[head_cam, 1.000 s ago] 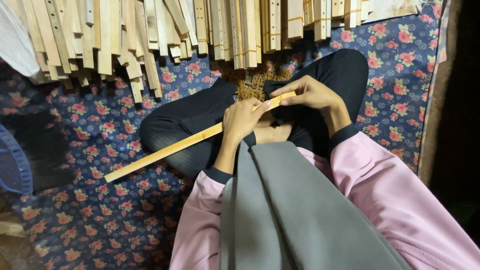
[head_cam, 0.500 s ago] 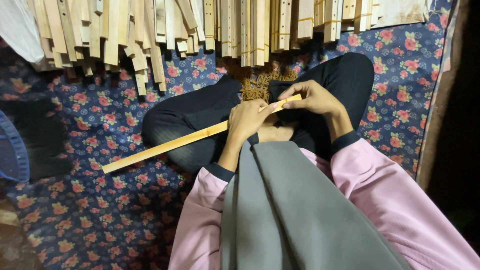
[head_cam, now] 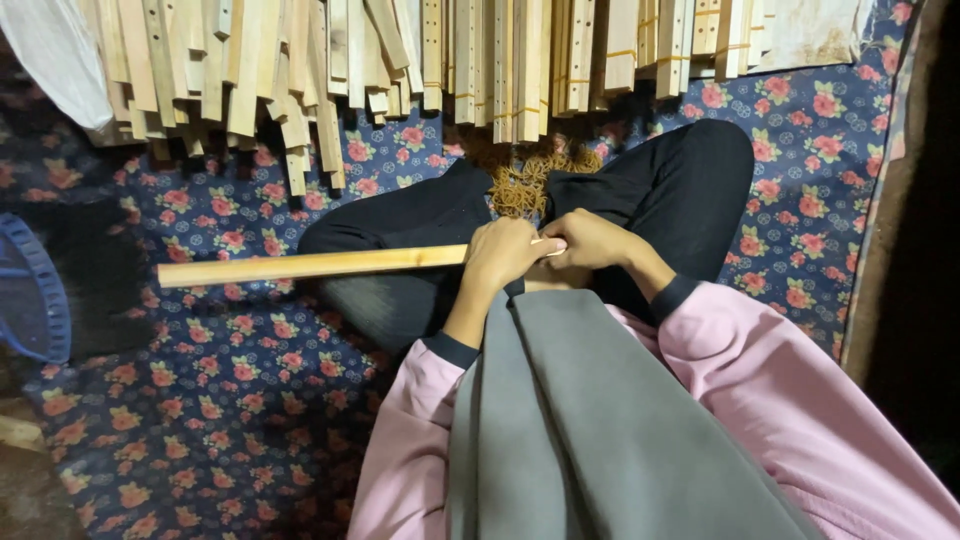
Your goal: The person is sitting on the floor and wrapping thin bands around individual wooden slats from a large pile.
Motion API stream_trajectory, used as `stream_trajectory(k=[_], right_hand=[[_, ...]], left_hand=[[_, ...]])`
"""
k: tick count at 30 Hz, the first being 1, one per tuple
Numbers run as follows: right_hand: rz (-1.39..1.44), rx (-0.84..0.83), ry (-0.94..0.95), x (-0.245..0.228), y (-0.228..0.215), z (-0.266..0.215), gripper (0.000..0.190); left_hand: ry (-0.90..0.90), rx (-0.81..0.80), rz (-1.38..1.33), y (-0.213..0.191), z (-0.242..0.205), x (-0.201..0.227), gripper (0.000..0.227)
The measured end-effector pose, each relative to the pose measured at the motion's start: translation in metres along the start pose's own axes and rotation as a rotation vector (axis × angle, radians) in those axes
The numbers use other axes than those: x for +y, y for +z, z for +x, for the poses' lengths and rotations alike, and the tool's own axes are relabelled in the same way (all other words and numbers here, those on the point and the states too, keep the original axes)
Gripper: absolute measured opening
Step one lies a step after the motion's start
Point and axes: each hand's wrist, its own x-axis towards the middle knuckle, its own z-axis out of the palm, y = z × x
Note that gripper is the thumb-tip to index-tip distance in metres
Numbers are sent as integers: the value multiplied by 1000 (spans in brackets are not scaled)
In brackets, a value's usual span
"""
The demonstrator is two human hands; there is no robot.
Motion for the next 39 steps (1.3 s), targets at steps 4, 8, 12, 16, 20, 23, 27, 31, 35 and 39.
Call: stream_trajectory(k=[4, 8, 12, 16, 20, 23, 27, 31, 35, 39], right_hand=[[199, 183, -11, -22, 5, -15, 36], [317, 509, -47, 7, 37, 3, 37], [333, 763, 64, -37, 48, 16, 32], [415, 816, 40, -75, 71, 25, 31], [532, 615, -305, -28, 119, 68, 70], [565, 431, -450, -42, 84, 56, 67], [578, 602, -300, -75, 22, 30, 31], [854, 767, -273, -30, -21, 43, 32], [1193, 876, -327, 12, -45, 46, 72], [1363, 995, -318, 21, -45, 46, 65]], left_hand=[[221, 495, 234, 23, 35, -17, 64], [389, 1085, 224, -4, 36, -4, 72], [45, 1382, -209, -9, 52, 2, 121], [149, 1091, -794, 0, 99, -10, 95], [-112, 1059, -871, -19, 90, -6, 78], [-174, 1011, -728, -42, 47, 0, 64], [-161, 919, -344, -47, 0, -14, 46], [-80, 829, -185, -54, -58, -25, 38], [-63, 630, -53, -50, -90, -46, 37], [-31, 521, -65, -40, -107, -67, 41]])
